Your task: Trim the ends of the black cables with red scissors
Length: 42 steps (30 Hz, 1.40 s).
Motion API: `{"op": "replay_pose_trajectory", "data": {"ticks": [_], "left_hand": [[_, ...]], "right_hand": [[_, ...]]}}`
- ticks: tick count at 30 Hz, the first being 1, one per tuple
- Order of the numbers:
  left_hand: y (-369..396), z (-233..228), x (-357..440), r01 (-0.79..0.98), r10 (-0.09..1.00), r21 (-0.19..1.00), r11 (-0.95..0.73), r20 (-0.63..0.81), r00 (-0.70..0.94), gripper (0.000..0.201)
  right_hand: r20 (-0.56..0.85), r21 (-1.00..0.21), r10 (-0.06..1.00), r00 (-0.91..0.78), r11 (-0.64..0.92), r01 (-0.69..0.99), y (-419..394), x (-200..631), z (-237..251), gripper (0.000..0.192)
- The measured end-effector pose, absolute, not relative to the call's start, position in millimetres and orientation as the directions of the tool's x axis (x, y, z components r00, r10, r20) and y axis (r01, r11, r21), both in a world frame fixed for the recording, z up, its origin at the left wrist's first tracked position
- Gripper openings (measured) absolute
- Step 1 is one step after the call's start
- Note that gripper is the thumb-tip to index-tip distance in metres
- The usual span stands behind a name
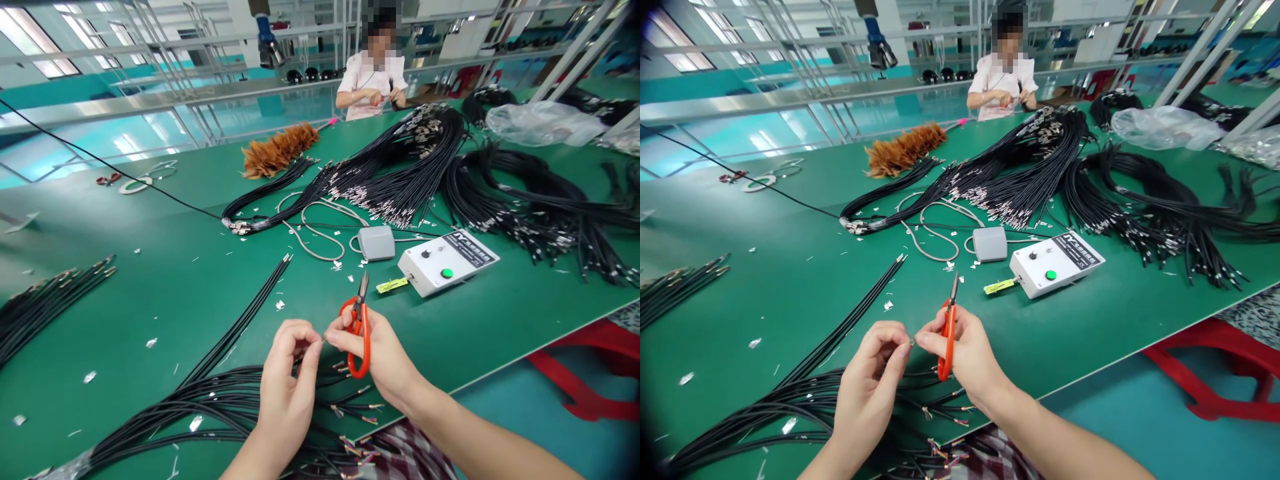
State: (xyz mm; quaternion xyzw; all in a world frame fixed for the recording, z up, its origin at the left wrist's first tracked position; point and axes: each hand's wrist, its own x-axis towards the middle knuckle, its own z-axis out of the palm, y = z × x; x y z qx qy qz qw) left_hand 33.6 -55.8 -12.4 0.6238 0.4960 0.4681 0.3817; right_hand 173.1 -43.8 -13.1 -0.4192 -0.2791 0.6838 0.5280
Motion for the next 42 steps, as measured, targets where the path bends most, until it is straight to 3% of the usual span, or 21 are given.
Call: {"op": "replay_pose_trajectory", "data": {"ticks": [6, 9, 13, 16, 19, 27, 42], "left_hand": [[-55.4, -14.5, 34.4, 0.196, 0.997, 0.978, -0.073, 0.070, 0.023, 0.010], [-54.6, -14.4, 34.0, 0.159, 1.000, 0.987, -0.017, 0.017, 0.004, 0.012], [-53.1, -14.5, 34.5, 0.128, 1.000, 0.992, 0.005, -0.007, 0.013, 0.011], [-53.1, -15.5, 35.2, 0.113, 1.000, 0.993, 0.016, -0.018, 0.017, 0.010], [-54.0, -15.9, 34.8, 0.097, 0.999, 0.995, 0.027, -0.029, 0.020, 0.011], [-55.9, -15.3, 32.4, 0.062, 0.997, 0.996, 0.066, -0.068, 0.030, 0.013], [-59.3, -16.1, 33.1, 0.088, 1.000, 0.996, -0.015, 0.013, 0.020, 0.012]], "right_hand": [[-0.210, -0.904, 0.977, -0.042, -0.210, -0.372, -38.7, 178.3, -17.0, 0.040], [-0.119, -0.946, 0.975, -0.190, -0.169, -0.277, -42.2, 192.6, -14.1, 0.046], [-0.214, -0.907, 0.767, -0.605, -0.387, -0.169, -60.3, 207.4, -7.7, 0.062], [-0.349, -0.826, 0.614, -0.708, -0.558, -0.077, -71.1, 207.2, -7.7, 0.067], [-0.412, -0.794, 0.551, -0.726, -0.607, -0.010, -71.4, 203.3, -11.3, 0.070], [-0.474, -0.751, 0.509, -0.719, -0.659, 0.029, -62.9, 201.0, -10.5, 0.071], [-0.466, -0.762, 0.544, -0.698, -0.647, 0.004, -60.9, 198.5, -14.0, 0.068]]}}
